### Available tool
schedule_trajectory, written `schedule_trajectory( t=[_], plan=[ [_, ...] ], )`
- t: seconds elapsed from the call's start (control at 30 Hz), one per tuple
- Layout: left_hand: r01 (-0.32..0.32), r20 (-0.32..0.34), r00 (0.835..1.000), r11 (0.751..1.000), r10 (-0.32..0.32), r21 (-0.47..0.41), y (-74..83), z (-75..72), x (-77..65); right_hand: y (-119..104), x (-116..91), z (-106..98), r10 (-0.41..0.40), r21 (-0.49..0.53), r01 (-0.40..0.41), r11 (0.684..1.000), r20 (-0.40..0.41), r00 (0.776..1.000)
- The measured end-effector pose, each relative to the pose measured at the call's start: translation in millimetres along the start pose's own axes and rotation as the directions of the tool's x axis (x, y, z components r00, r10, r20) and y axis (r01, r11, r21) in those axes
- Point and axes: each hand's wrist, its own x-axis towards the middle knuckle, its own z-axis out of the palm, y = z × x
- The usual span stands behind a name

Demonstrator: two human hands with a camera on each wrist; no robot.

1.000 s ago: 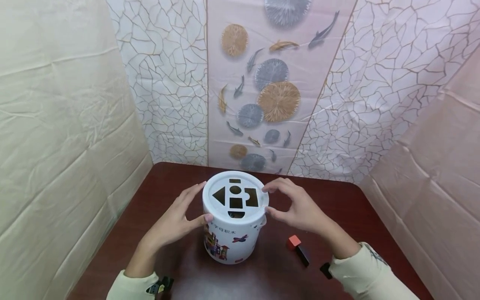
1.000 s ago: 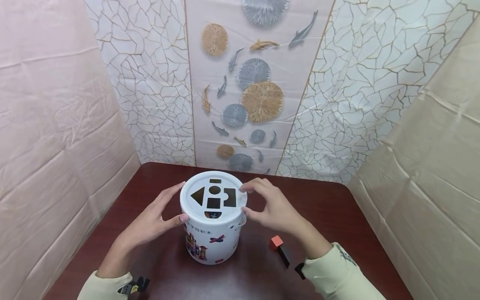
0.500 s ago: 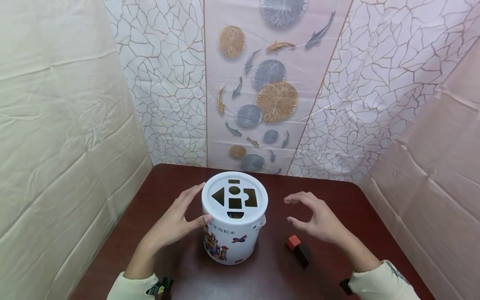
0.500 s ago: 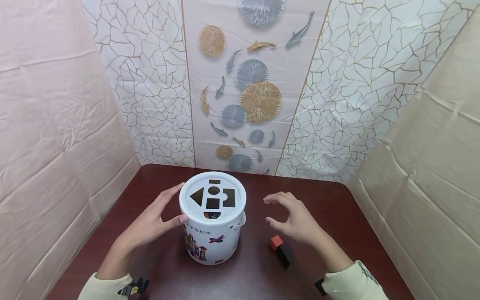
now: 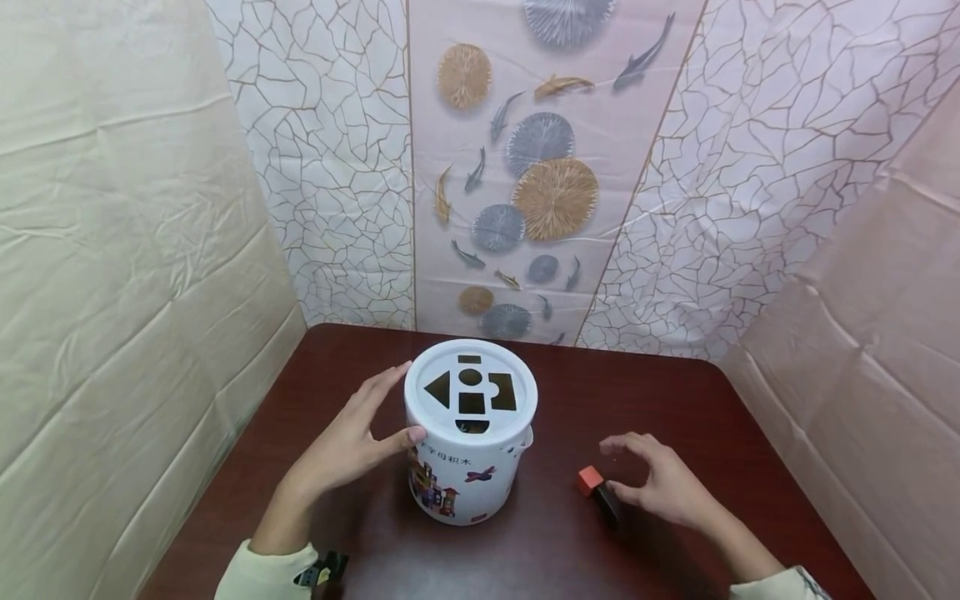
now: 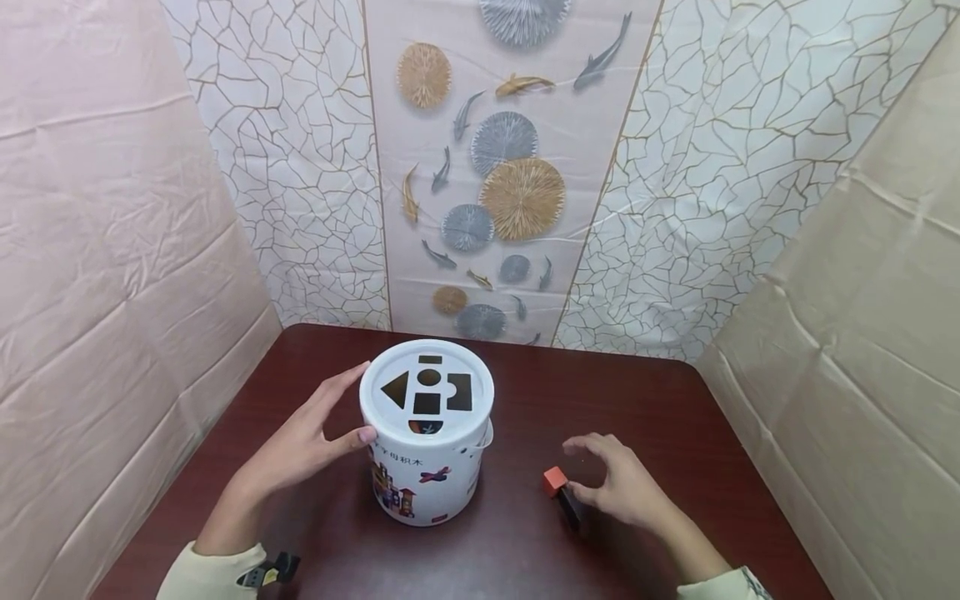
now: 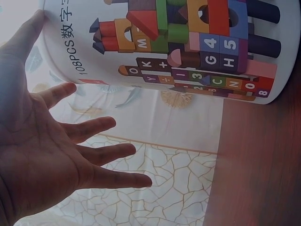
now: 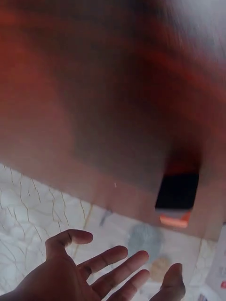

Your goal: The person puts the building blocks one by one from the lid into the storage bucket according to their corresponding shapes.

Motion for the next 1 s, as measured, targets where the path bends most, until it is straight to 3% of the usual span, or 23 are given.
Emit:
schedule_trajectory(
  t=[0.2,0.33,0.5,0.63,1.0],
  plan=[
    [0.004,0.001,1.000,1.000,-0.004,0.000,-0.3,0.2,-0.6,15,-17,10,0.074,-0.018,-0.072,0.997,0.106,0.992],
    [0.009,0.000,1.000,1.000,-0.009,0.002,-0.8,0.7,-1.0,21,-23,17,0.072,-0.036,-0.067,0.997,0.161,0.984],
    [0.005,-0.002,1.000,1.000,-0.005,0.003,-1.5,1.5,-1.2,23,-25,23,0.005,0.017,-0.008,1.000,0.176,0.984],
    [-0.008,-0.005,1.000,1.000,0.008,0.007,-1.9,1.8,-0.3,24,-24,26,-0.005,0.077,-0.010,0.997,0.200,0.980],
    [-0.001,0.001,1.000,1.000,0.001,0.025,-2.1,1.4,1.3,21,-21,22,0.087,0.136,-0.118,0.984,0.212,0.973]
  ],
)
